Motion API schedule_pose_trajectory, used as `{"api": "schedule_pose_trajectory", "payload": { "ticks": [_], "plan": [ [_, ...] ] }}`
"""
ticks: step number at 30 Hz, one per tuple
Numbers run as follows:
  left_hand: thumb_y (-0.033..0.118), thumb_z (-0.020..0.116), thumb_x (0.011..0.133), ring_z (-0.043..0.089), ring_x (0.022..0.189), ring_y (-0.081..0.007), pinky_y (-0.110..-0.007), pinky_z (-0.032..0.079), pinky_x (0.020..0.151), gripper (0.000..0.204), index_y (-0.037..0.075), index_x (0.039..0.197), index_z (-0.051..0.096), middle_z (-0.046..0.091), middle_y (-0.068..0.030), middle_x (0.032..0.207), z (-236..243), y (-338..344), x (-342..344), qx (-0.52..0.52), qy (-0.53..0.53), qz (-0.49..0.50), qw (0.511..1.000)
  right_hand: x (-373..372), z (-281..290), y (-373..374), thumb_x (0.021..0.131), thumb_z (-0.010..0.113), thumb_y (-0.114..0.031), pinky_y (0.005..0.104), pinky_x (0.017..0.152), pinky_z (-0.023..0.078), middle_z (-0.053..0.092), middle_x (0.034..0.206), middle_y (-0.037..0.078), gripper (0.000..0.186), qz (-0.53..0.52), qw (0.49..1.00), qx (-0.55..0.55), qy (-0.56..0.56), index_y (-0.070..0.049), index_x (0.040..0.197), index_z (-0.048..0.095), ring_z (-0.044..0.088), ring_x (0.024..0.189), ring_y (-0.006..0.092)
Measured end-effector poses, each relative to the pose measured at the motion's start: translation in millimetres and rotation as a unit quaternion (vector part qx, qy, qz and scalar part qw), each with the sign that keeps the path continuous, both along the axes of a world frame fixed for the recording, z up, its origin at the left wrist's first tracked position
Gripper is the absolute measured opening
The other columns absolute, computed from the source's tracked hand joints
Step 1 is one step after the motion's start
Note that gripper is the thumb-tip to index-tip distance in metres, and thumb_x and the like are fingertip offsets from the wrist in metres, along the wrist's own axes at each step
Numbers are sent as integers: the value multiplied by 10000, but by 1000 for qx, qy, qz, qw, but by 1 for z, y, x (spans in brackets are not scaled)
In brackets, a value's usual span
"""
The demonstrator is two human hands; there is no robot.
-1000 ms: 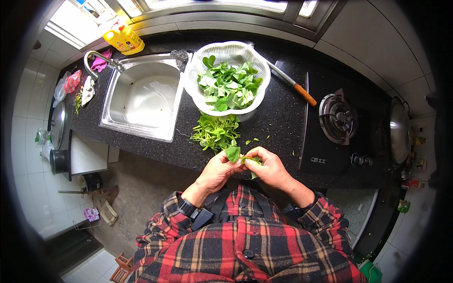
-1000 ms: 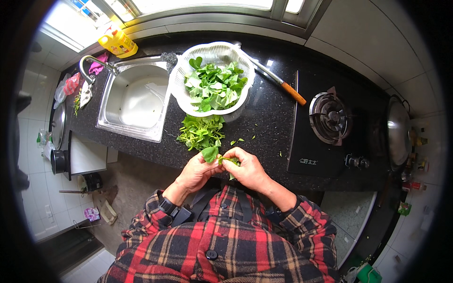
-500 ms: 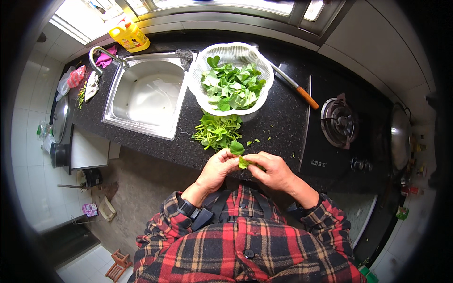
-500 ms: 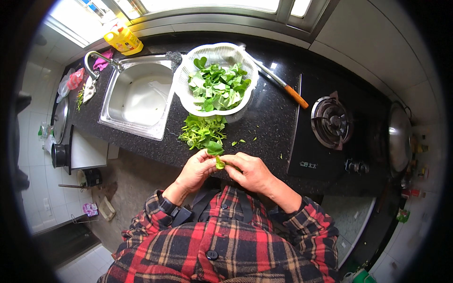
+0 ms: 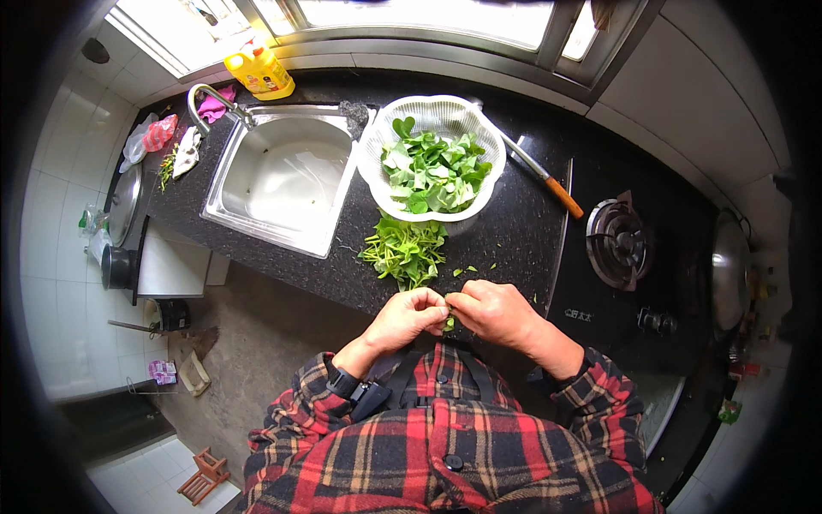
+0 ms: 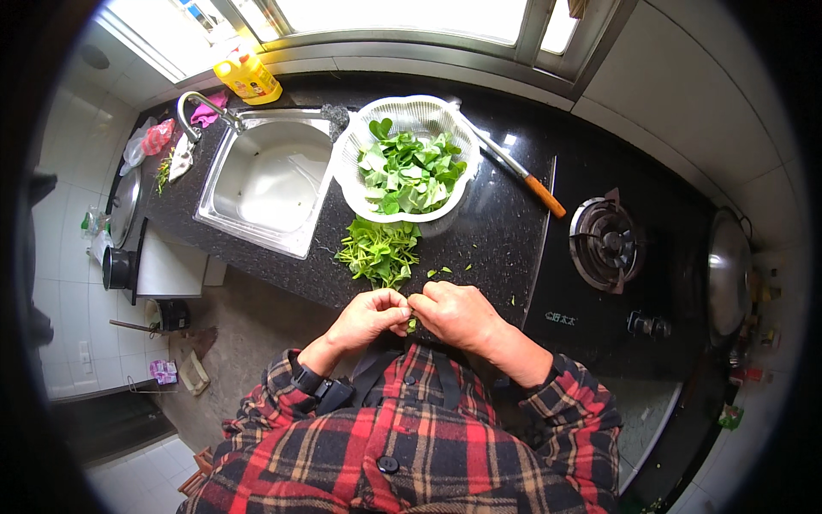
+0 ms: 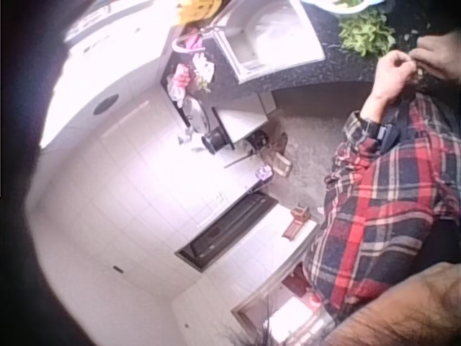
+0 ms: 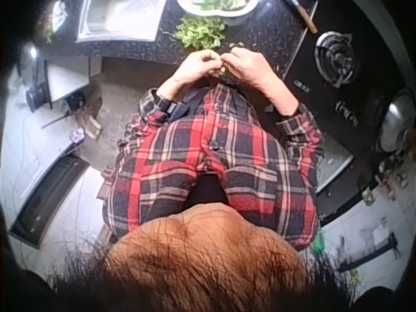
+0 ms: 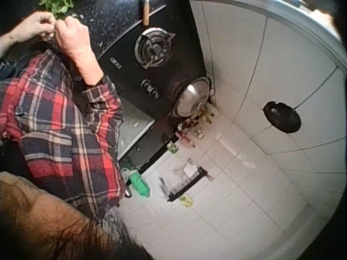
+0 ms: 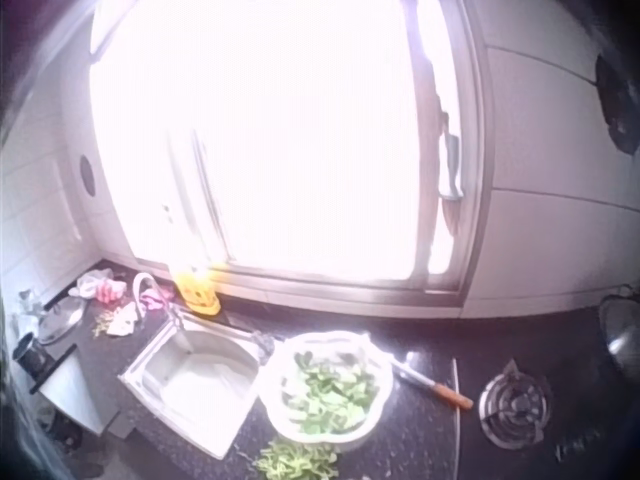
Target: The person plucks leaves from stems and places them in a colander, then washes hands and a cloth at the sink. The person wipes the countertop with the cloth, collects debris into a plastic bag, and continues wiping multiple areas of the kitchen counter.
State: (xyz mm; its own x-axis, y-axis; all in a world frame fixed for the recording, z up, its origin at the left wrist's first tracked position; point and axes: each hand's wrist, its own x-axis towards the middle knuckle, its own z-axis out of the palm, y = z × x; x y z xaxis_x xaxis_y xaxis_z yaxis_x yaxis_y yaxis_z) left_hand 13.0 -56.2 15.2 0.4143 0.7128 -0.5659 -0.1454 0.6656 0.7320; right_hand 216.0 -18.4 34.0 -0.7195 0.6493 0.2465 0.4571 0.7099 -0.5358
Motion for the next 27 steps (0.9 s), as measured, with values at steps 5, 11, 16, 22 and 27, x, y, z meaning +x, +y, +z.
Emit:
{"api": "schedule_pose_trajectory", "payload": {
  "ticks": [5,11,16,22,27],
  "plan": [
    [139,636,894,594,725,-108,-254,511,702,134,17,940,605,636,-40,835,4,4,-6,-25,0,8,1000,-5,-1,7,787,639,-184,384,499,485,493,673,65,138,28,999,-35,5,-92,759,540,568,607,262],
    [166,642,898,587,742,-105,-249,493,705,152,26,942,604,634,-29,837,5,24,-27,35,-25,-50,998,-22,7,21,795,644,-174,351,584,497,594,712,86,123,11,972,-211,99,-57,812,610,611,646,233],
    [178,638,902,586,769,-103,-257,490,731,157,29,938,603,627,-25,835,4,49,-63,78,-65,-31,994,-55,11,52,824,580,-107,238,626,458,602,723,5,90,-120,859,-472,160,-30,836,625,539,679,68],
    [153,631,905,586,777,-108,-256,495,751,141,20,934,593,627,-33,847,-10,65,-132,52,-50,-35,997,-80,-15,160,822,636,-294,361,827,471,570,1054,139,334,-320,926,-197,24,-60,1058,604,552,968,233],
    [155,625,910,581,792,-105,-253,491,759,151,19,949,574,630,-45,868,-27,73,-176,36,-55,-5,998,-108,-57,188,690,726,-574,538,1025,376,173,1501,246,916,-277,904,-160,-284,-224,1442,338,296,1303,480]
  ]
}}
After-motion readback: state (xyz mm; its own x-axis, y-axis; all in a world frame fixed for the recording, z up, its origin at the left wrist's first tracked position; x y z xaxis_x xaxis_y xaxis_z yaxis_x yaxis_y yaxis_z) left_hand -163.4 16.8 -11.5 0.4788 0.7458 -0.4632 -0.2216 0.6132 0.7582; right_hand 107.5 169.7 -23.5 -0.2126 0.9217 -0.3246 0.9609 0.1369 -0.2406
